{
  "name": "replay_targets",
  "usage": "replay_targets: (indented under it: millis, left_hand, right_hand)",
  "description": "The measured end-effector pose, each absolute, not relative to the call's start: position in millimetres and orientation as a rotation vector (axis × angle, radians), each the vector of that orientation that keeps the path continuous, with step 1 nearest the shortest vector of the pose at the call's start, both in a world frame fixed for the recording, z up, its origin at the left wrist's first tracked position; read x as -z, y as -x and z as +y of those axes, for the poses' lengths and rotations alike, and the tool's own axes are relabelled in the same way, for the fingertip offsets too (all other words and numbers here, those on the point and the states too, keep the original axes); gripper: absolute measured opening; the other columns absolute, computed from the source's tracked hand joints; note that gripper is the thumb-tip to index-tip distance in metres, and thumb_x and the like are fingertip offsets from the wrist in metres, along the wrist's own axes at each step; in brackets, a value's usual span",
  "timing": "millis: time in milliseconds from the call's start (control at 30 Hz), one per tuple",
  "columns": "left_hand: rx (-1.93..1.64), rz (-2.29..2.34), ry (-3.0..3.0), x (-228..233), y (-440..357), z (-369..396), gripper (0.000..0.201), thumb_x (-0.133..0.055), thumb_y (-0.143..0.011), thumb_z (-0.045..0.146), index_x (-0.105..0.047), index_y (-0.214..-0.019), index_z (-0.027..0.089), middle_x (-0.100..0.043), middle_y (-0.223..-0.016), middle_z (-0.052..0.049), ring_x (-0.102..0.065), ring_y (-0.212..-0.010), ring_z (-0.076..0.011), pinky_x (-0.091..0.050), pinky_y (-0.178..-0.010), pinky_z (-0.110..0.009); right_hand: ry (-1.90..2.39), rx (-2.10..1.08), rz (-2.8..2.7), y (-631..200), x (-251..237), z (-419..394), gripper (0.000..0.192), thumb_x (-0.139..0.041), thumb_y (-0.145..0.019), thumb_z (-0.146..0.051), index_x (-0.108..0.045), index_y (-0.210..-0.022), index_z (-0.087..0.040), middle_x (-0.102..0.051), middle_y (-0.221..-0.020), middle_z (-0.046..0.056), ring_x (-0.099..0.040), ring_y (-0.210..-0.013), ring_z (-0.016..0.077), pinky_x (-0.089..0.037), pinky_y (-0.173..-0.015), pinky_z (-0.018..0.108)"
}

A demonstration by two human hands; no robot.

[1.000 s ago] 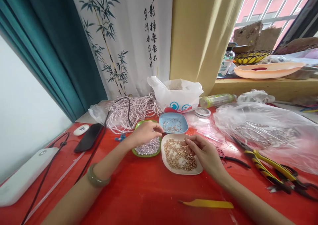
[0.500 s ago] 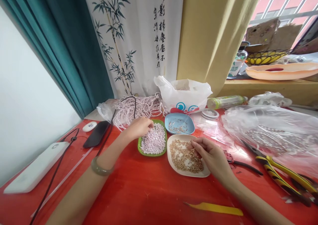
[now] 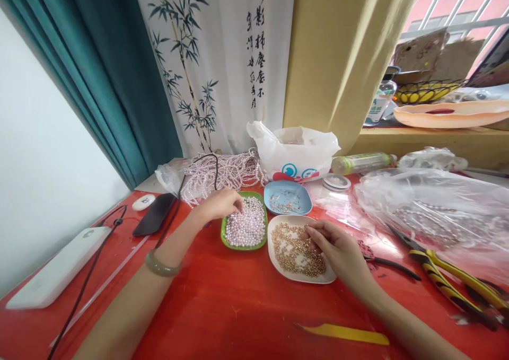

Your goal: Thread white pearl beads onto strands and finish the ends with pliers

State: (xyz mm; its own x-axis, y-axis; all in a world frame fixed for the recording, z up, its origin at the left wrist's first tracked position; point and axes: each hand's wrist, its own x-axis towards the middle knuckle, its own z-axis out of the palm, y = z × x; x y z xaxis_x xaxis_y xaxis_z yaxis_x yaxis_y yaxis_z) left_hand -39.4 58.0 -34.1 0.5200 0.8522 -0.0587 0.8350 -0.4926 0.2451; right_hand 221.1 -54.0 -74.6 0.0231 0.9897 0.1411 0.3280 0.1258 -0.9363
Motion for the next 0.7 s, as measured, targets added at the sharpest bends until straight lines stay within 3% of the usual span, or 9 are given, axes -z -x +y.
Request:
replay_targets:
  millis: [200, 700]
  left_hand:
    - [-0.016, 1.605, -2.596, 31.9, 30.5, 48.6, 0.019, -0.05, -0.068, 0.016, -0.066, -0.078, 0.021, -0.066, -0.088, -0.005, -0.057, -0.084, -0.0201, -0.037, -0.064, -0.026]
    - [0.052, 1.577, -2.632, 35.1, 28.6, 47.9, 0.022, -0.043, -0.069, 0.021, -0.064, -0.074, 0.018, -0.063, -0.083, -0.009, -0.054, -0.079, -0.021, -0.034, -0.059, -0.028]
  right_hand:
    - [1.34, -0.911, -1.45, -220.5, 74.4, -54.4, 0.025, -0.049, -0.078, -0.042, -0.054, -0.074, -0.018, -0.057, -0.066, 0.002, -0.049, -0.055, 0.0111, -0.039, -0.051, 0.023]
    - [1.384, -0.886, -1.46, -221.1, 77.2, -54.0, 0.022, -0.049, -0.078, -0.039, -0.055, -0.076, -0.017, -0.059, -0.068, 0.002, -0.05, -0.057, 0.0116, -0.04, -0.053, 0.023]
